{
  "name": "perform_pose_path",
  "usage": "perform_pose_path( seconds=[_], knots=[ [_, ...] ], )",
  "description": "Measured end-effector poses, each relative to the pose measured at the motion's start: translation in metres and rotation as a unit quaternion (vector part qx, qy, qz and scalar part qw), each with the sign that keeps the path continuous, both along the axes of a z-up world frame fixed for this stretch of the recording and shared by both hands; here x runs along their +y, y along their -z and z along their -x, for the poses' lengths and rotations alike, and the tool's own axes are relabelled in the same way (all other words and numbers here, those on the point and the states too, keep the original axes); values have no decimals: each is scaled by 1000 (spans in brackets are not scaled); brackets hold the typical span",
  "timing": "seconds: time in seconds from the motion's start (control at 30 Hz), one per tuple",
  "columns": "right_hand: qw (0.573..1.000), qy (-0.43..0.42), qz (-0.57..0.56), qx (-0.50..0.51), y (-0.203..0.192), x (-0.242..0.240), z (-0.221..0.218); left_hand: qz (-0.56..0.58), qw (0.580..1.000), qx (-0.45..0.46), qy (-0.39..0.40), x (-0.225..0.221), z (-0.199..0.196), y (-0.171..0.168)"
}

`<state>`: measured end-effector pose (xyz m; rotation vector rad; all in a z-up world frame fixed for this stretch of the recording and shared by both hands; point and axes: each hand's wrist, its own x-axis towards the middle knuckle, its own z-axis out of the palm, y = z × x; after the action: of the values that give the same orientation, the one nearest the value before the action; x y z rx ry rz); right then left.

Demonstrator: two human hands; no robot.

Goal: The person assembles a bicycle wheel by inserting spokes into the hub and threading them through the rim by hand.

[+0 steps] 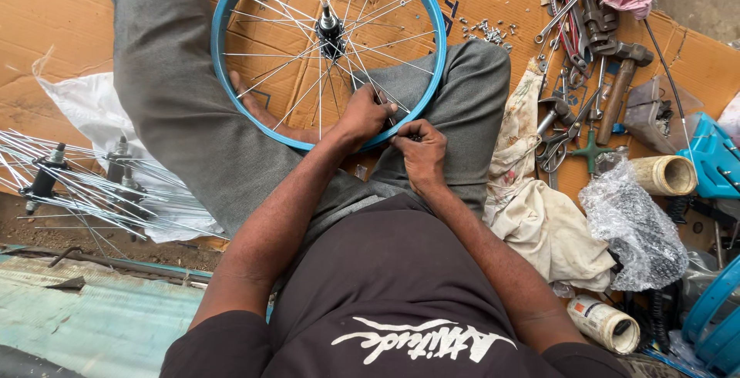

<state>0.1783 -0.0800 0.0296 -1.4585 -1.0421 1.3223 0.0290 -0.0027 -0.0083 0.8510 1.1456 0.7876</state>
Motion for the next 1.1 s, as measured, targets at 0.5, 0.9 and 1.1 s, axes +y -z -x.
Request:
perform_pose_path(
  seconds=[0.5, 0.9, 1.1],
  knots=[
    [999, -7, -24, -41, 0, -2, 2, 22, 999, -19, 21, -2, 8, -18],
    [994, 48, 37, 88, -24, -10, -6, 3, 1000, 12, 12, -3, 13, -28],
    [994, 42, 69, 70, -23, -14, -9, 3, 1000, -7, 24, -3, 8, -9]
  ],
)
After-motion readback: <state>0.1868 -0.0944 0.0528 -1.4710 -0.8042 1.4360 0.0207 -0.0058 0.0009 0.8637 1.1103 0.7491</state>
